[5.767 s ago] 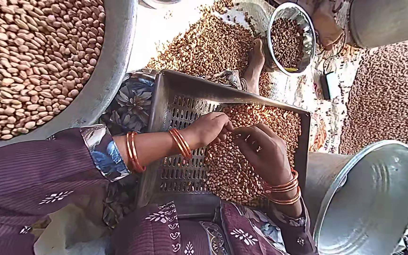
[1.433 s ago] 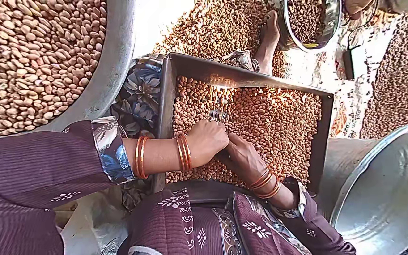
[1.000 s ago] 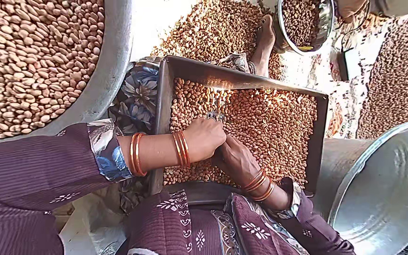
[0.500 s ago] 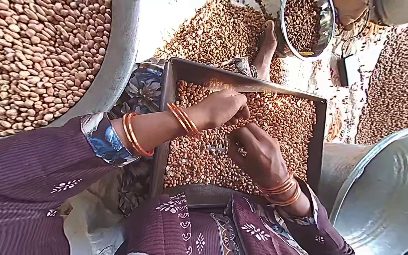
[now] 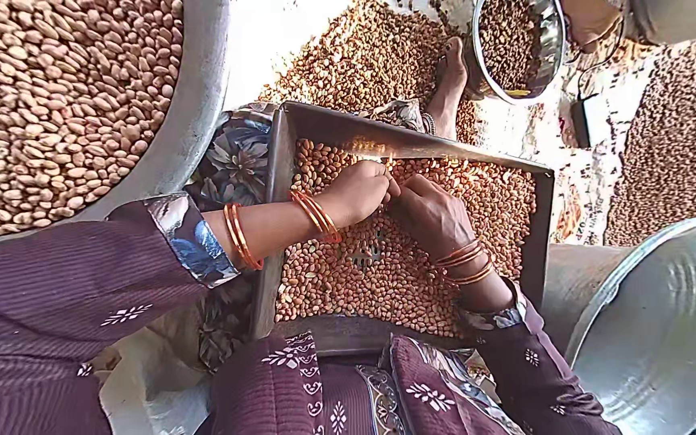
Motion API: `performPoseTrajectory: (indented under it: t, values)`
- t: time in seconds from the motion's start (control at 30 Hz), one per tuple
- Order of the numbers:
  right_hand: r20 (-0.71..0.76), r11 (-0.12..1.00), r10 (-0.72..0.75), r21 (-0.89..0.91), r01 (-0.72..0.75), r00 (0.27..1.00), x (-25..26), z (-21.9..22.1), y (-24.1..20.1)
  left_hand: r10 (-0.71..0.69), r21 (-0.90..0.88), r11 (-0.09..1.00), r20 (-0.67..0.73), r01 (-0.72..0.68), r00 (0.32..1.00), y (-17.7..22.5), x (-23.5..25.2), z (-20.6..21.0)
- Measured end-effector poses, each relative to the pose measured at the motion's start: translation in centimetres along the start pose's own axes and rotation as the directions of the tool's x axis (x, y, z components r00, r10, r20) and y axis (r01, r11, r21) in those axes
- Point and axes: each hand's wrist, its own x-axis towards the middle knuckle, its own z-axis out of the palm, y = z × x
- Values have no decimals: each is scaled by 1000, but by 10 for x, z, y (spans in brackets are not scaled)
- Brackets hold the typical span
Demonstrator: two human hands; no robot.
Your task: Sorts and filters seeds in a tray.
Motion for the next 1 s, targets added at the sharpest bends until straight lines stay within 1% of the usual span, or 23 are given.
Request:
performPoseTrajectory:
  t: [0.03, 0.07, 0.13, 0.23, 0.3, 0.33, 0.4, 0.43, 0.47, 0.5, 0.6, 0.77, 0.87, 0.93, 0.97, 1.0]
  values:
    - [3, 1000, -3, -9, 3, 1000, 0, 0, 0, 72, 130, 989, -6, -71, 997, -1, -1, 0]
    - [0, 1000, -7, -7, 7, 1000, 0, 0, 0, 155, 262, 954, -2, -149, 988, -3, -1, 1]
    - [-28, 999, 10, 46, -8, 1000, -1, -2, 2, 308, 455, 841, 45, -294, 950, -9, 1, 1]
    - [-97, 978, 147, 160, -131, 984, -4, -19, 7, 452, 583, 676, 155, -450, 879, -22, 8, 2]
    - [-91, 958, 224, 205, -202, 970, -8, -35, 11, 520, 686, 510, 234, -519, 821, -32, 11, 6]
    - [-73, 953, 228, 219, -207, 971, -10, -40, 13, 546, 741, 402, 277, -538, 790, -35, 12, 8]
    - [-27, 963, 165, 222, -155, 986, -16, -46, 16, 607, 797, 212, 345, -565, 715, -39, 13, 11]
    - [12, 970, 123, 210, -122, 992, -21, -46, 16, 634, 807, 146, 367, -572, 680, -40, 14, 12]
    - [53, 975, 89, 201, -98, 995, -25, -45, 15, 656, 809, 108, 379, -577, 653, -41, 14, 13]
    - [84, 977, 65, 196, -81, 994, -30, -43, 14, 666, 809, 88, 387, -582, 638, -41, 15, 14]
    - [181, 986, 30, 154, -59, 983, -43, -35, 9, 685, 800, 76, 392, -596, 614, -44, 16, 15]
    - [176, 997, 4, 77, -18, 984, -54, -25, 0, 702, 795, 29, 416, -606, 578, -46, 17, 16]
    - [201, 999, 39, 20, -44, 979, -54, -23, -6, 705, 796, 33, 410, -604, 579, -46, 17, 18]
    - [235, 997, 81, -8, -81, 969, -51, -24, -9, 686, 785, 110, 383, -609, 618, -47, 18, 19]
    - [254, 995, 101, -21, -99, 962, -49, -25, -11, 658, 772, 191, 358, -607, 662, -46, 17, 19]
    - [278, 993, 120, -31, -116, 953, -46, -26, -12, 610, 743, 312, 321, -592, 724, -44, 16, 17]
